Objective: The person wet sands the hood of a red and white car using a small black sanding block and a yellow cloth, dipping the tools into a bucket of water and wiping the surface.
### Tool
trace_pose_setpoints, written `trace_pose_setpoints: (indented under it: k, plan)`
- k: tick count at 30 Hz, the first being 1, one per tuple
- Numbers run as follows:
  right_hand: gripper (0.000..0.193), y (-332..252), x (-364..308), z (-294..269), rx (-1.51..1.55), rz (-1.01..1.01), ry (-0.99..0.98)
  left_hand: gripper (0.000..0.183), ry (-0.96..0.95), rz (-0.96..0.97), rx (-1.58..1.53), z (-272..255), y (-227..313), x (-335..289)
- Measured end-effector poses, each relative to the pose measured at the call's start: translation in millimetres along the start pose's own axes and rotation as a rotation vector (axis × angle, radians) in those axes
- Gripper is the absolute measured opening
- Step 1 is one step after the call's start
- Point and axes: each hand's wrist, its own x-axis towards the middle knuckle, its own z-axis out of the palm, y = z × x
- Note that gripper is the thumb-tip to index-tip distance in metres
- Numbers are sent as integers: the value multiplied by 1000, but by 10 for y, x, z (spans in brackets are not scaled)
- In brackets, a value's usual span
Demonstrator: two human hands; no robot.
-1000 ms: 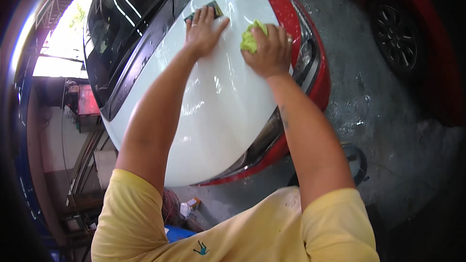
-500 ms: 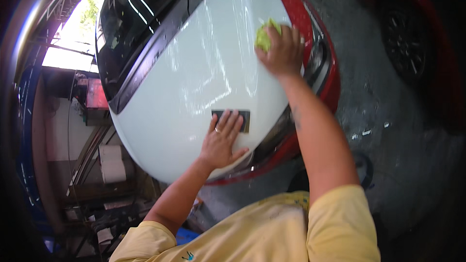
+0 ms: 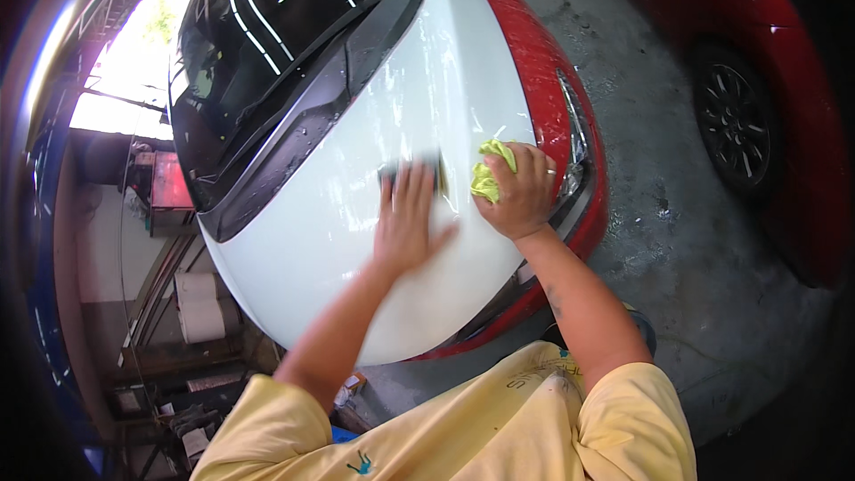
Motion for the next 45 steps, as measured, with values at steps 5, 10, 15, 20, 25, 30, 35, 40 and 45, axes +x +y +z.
trace_pose_setpoints:
  k: [5, 10, 15, 20, 25, 30, 35, 40, 45]
  plan:
    - [55, -68, -42, 73, -5, -8, 27, 106, -264, -129, -42, 174, 374, -2151]
    - [53, -55, -72, 127, -15, -14, 60, 111, 64, -143, -35, 39, -258, -488]
    - [49, -143, -69, 157, -53, -18, 72, 106, 175, -264, -57, -199, -702, 909]
    - [49, 31, -90, 125, -93, 17, 102, 111, 56, -78, -40, 228, 204, -752]
    - [49, -112, -88, 161, -54, 24, 95, 107, -222, -104, -112, 413, 616, -2460]
    - [51, -75, -106, 117, -43, 26, 71, 110, -13, -147, 11, -24, -415, -144]
    - [50, -160, -131, 172, -29, -2, 62, 105, 93, -264, -28, -232, -833, 865]
    - [51, 19, -73, 108, -78, 19, 82, 116, -82, -119, -57, 213, -154, -1315]
    - [52, -34, -66, 142, -70, 34, 67, 115, -317, -124, -76, 210, -120, -2578]
